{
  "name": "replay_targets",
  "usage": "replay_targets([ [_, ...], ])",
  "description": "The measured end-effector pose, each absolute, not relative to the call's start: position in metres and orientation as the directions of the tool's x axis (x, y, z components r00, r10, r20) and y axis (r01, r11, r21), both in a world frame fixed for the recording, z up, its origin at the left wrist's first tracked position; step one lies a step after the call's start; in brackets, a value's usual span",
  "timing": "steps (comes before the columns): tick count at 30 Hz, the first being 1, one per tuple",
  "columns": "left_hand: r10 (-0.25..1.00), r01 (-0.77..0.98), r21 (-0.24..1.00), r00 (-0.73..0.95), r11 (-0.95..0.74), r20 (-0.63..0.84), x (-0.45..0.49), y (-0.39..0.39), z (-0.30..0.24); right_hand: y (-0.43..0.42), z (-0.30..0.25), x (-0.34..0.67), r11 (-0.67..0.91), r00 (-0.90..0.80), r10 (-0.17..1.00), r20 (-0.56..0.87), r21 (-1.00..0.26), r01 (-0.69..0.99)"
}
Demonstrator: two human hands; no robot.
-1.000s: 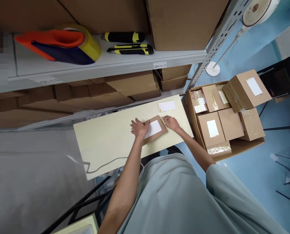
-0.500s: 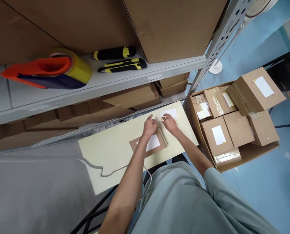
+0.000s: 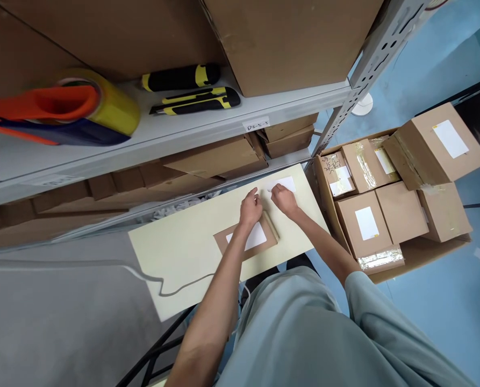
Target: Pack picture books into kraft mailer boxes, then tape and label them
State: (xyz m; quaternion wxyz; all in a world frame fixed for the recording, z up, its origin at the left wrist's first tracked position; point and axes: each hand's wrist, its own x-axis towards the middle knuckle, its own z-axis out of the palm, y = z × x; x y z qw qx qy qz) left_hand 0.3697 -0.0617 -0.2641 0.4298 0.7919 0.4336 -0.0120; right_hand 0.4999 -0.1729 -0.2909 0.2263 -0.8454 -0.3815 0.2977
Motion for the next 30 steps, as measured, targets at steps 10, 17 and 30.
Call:
replay_targets([
  [10,0.310,0.458,0.614,0.889,-0.643,-0.337,0.423,-0.086,-0.266,-0.226,-0.268,0.551,-0.519,0.891,0.445,-0.087,-0.836,0.177],
  [17,0.111,0.341,0.410,0.864,-0.846,-0.490,0.469,-0.101,-0.281,-0.247,-0.268,0.572,-0.727,0.927,0.349,-0.135,-0.663,0.177],
  [30,0.108,0.359,0.370,0.827,-0.857,-0.552,0.482,-0.103,-0.304,-0.282,-0.256,0.546,-0.804,0.980,0.150,-0.133,-0.593,0.042],
])
